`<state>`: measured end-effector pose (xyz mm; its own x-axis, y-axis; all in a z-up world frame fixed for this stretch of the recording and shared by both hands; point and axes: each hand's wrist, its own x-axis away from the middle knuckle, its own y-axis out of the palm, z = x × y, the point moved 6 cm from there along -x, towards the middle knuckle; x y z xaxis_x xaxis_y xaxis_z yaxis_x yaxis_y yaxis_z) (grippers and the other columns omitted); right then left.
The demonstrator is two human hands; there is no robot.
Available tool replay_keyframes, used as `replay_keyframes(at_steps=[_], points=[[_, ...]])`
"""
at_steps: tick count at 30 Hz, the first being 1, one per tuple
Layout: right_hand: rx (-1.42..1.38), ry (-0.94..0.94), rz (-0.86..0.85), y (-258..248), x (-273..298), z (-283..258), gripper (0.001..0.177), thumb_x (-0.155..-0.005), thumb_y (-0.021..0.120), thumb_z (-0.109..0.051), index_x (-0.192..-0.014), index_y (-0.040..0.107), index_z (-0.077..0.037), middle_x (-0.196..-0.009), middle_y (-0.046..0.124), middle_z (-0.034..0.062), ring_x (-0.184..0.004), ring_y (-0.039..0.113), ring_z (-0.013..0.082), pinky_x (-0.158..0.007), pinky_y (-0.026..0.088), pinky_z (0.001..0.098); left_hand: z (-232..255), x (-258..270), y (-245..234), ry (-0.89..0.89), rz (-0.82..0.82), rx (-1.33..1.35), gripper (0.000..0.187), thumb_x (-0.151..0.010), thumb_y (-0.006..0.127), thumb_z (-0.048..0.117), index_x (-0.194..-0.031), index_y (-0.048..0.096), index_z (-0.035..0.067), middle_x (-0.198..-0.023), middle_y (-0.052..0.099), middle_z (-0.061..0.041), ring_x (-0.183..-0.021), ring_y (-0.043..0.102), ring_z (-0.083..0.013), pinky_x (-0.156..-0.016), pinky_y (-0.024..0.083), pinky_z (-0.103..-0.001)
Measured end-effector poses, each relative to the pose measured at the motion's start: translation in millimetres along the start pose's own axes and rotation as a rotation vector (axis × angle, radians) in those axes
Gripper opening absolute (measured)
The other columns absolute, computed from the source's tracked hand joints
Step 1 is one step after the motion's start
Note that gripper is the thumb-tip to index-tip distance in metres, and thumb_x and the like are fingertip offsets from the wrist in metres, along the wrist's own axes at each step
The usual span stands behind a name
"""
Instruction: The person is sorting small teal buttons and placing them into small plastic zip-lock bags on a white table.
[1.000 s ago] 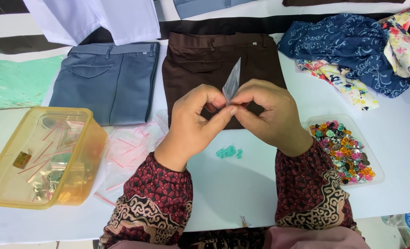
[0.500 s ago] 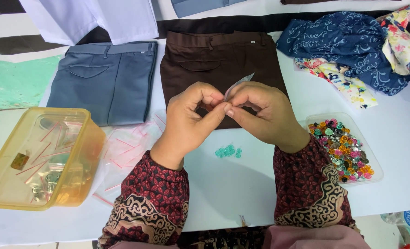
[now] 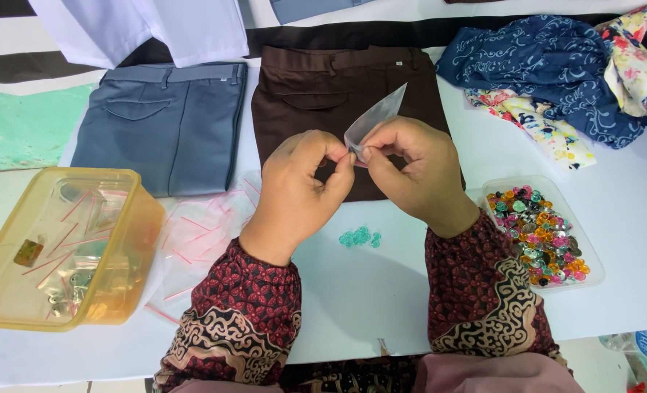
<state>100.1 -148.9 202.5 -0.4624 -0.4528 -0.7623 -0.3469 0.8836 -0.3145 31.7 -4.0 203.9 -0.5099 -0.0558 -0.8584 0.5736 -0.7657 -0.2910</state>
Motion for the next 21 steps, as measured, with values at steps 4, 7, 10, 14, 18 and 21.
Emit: replay_keyframes(at_steps=[4, 7, 10, 14, 18, 21], points=[[0.152, -0.06, 0.077, -1, 2, -1, 0.012, -0.091, 0.063, 0.012, -0.088, 0.069, 0.002, -0.079, 0.067, 0.0093, -0.074, 0.068, 0.0208, -0.072, 0.06, 0.0286, 1, 0, 1, 0.022, 0.008, -0.043, 0.014, -0.086, 0.073, -0.001, -0.081, 0.064, 0.009, -0.068, 0.065, -0.005, -0.064, 0.066, -0.0263, -0.061, 0.057, -0.035], [0.233, -0.121, 0.06, 4, 2, -8, 0.011, -0.09, 0.069, 0.011, -0.09, 0.071, 0.0, -0.081, 0.069, 0.0088, -0.078, 0.07, 0.0243, -0.074, 0.061, 0.0318, 0, 1, 1, 0.016, 0.014, -0.034, 0.014, -0.086, 0.074, 0.0, -0.081, 0.064, 0.01, -0.068, 0.065, -0.005, -0.064, 0.066, -0.0249, -0.062, 0.057, -0.033], [0.203, -0.141, -0.047, 10, 1, -12, 0.015, -0.088, 0.07, 0.01, -0.099, 0.072, 0.001, -0.087, 0.071, 0.0137, -0.084, 0.073, 0.0301, -0.078, 0.06, 0.0361, 1, 1, 2, 0.017, 0.003, -0.019, 0.014, -0.087, 0.072, 0.001, -0.081, 0.063, 0.01, -0.069, 0.065, -0.006, -0.065, 0.066, -0.0274, -0.062, 0.057, -0.035], [0.227, -0.147, -0.021, 8, 4, -5, 0.019, -0.09, 0.068, 0.01, -0.106, 0.071, 0.0, -0.091, 0.069, 0.012, -0.088, 0.072, 0.0295, -0.08, 0.06, 0.0366, 3, 2, 4, 0.048, -0.013, -0.08, 0.013, -0.086, 0.072, 0.003, -0.081, 0.062, 0.01, -0.068, 0.064, -0.007, -0.064, 0.066, -0.0289, -0.061, 0.056, -0.037], [0.221, -0.141, -0.013, 8, 6, 2, 0.021, -0.09, 0.066, 0.011, -0.108, 0.07, 0.001, -0.093, 0.068, 0.013, -0.09, 0.071, 0.0311, -0.081, 0.06, 0.038, 2, 3, 8, 0.061, -0.031, -0.098, 0.013, -0.086, 0.071, 0.005, -0.08, 0.061, 0.011, -0.066, 0.065, -0.007, -0.063, 0.067, -0.0292, -0.061, 0.056, -0.038], [0.249, -0.155, -0.033, 8, 4, 0, 0.017, -0.092, 0.065, 0.01, -0.102, 0.07, -0.002, -0.086, 0.066, 0.008, -0.085, 0.07, 0.0284, -0.079, 0.06, 0.0368, 1, 5, 10, 0.074, -0.049, -0.092, 0.013, -0.086, 0.071, 0.006, -0.08, 0.061, 0.011, -0.065, 0.063, -0.007, -0.062, 0.066, -0.0293, -0.061, 0.056, -0.038]])
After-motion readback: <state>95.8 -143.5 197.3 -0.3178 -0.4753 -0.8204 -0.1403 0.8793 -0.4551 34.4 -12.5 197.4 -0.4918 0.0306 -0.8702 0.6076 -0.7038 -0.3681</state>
